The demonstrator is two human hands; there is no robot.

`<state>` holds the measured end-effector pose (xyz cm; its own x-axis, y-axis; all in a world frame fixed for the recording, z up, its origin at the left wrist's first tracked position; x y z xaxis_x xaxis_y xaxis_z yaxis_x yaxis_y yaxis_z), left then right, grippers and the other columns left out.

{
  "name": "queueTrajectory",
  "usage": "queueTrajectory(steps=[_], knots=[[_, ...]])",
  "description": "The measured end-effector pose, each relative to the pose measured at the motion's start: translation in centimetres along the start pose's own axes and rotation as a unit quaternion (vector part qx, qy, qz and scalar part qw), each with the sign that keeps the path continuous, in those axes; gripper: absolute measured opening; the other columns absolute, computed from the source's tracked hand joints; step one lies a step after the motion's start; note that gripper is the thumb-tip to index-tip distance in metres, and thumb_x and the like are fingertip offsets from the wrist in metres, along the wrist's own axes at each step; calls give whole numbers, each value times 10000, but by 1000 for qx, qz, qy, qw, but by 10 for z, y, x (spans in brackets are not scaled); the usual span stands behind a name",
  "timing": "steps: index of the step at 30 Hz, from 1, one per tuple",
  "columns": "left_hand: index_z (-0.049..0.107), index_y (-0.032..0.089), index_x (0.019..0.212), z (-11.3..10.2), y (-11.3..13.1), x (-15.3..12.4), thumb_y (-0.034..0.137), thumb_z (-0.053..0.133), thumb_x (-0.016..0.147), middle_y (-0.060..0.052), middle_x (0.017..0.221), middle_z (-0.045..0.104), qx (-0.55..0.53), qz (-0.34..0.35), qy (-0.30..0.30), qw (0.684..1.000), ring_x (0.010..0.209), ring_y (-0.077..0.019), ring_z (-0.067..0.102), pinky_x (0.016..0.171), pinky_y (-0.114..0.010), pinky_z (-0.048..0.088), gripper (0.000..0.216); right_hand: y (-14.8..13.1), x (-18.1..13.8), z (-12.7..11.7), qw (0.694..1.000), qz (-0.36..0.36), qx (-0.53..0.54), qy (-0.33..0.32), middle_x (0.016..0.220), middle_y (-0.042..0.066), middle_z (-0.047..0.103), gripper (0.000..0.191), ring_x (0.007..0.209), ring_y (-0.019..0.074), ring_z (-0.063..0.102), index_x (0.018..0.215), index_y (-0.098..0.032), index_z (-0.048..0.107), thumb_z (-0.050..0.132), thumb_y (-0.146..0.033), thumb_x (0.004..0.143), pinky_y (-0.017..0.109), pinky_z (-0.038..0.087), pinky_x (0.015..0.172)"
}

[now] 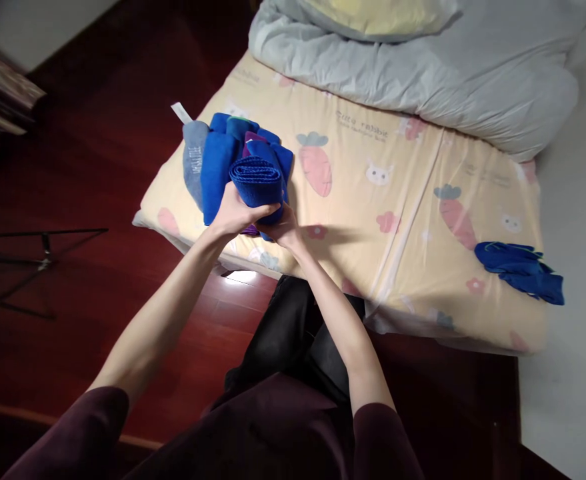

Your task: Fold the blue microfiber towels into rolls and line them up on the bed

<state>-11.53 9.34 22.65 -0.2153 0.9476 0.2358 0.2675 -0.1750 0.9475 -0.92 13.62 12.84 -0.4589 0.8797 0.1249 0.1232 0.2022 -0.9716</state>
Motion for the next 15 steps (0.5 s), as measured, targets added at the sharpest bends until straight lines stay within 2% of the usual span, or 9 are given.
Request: queueTrajectory(steps=[4,9,15], knots=[[674,124,990,-14,-8,3,352,829,647,-79,972,717,16,6,16,1000,991,-272,687,952,-459,585,441,0,14,15,1000,-2,4,-24,895,0,758,585,937,218,703,1103,-209,662,916,-477,648,337,621,812],[677,114,992,-22,-16,2,363,834,638,-85,987,727,28,0,19,999,983,-275,690,941,-446,582,461,3,16,27,999,7,11,-51,836,2,745,531,925,222,707,1052,-183,674,925,-425,652,336,616,866],[670,131,1044,-27,-34,3,446,875,635,-103,1040,730,28,-8,46,999,1004,-287,695,950,-467,582,556,7,12,20,1000,29,6,-10,948,26,776,584,923,243,719,1023,-185,671,933,-461,581,315,623,820]])
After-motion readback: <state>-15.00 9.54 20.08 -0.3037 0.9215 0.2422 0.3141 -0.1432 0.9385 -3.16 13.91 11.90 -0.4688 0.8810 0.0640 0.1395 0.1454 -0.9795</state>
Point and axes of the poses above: each hand's wrist, its own x-axis towards the middle knuckle, its own z-axis out of the palm, y = z × x, the point moved 5 cm from there along x, towards the middle knuckle
